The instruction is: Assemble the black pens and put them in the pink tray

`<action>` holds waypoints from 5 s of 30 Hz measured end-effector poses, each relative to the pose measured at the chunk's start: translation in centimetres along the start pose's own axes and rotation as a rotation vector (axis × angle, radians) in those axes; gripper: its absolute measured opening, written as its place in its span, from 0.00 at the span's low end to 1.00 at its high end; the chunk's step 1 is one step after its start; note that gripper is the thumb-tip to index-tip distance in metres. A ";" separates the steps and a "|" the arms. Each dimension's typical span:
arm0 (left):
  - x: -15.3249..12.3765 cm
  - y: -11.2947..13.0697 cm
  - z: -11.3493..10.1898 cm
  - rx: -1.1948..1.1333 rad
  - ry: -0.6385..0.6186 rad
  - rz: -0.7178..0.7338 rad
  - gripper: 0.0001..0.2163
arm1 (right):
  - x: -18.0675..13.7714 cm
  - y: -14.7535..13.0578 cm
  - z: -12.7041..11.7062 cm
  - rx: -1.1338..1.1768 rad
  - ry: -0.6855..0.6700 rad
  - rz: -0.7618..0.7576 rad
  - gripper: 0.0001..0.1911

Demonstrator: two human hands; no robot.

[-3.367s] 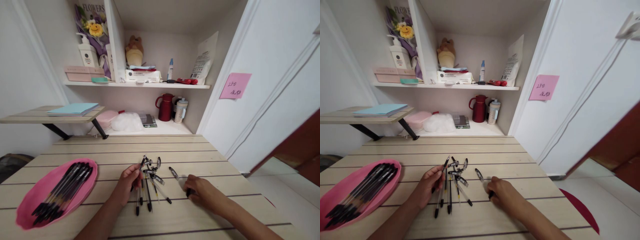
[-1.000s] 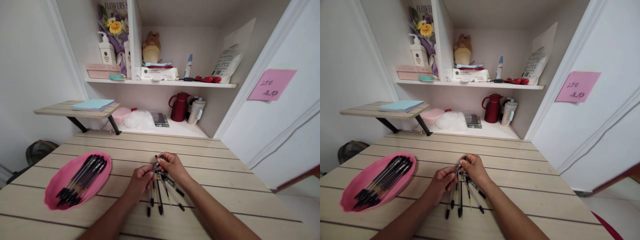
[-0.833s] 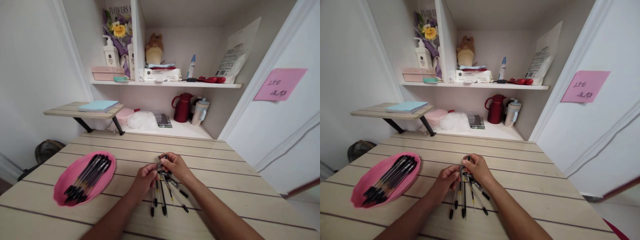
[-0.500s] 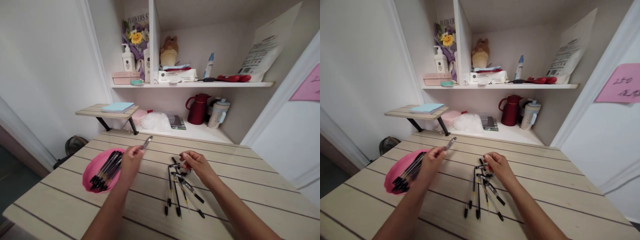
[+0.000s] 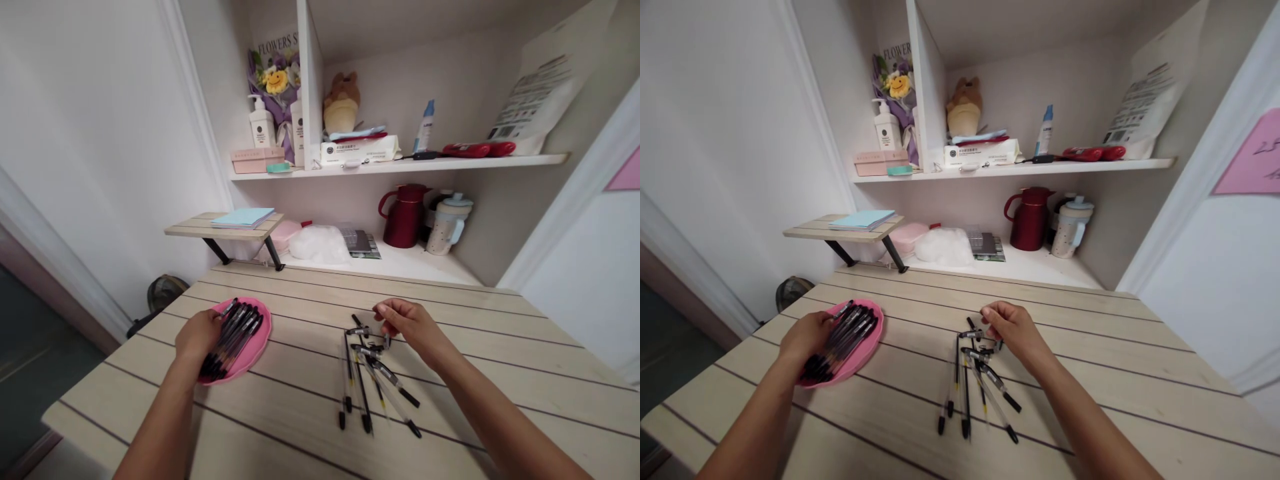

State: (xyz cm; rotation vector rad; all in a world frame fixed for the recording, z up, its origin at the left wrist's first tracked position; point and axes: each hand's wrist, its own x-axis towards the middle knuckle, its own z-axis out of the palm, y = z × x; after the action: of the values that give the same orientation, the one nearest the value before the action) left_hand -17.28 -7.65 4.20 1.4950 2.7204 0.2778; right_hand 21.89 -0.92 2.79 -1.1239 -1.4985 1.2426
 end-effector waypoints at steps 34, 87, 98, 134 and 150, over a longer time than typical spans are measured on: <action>-10.4 16.3 6.3 -0.209 -0.326 0.568 0.15 | 0.2 0.3 -1.0 -0.979 -0.138 -0.089 0.07; -8.2 15.0 6.5 -1.143 -0.631 0.382 0.09 | 1.4 0.7 4.2 0.213 -0.134 0.216 0.07; -8.8 15.4 6.4 -1.227 -0.664 0.410 0.16 | 1.2 -0.7 3.6 0.489 0.004 0.010 0.09; -9.5 15.8 6.0 -1.295 -0.551 0.404 0.18 | -0.2 -1.6 5.3 0.225 0.127 -0.202 0.08; -9.3 15.9 5.6 -1.559 -0.595 0.319 0.14 | 2.2 0.1 2.2 -0.466 0.164 -0.146 0.08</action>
State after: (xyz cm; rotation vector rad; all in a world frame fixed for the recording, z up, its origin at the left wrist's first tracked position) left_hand 1.62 -6.36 0.72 1.0736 1.0484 1.2650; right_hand 19.24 0.77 2.55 -1.3486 -1.7566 0.6982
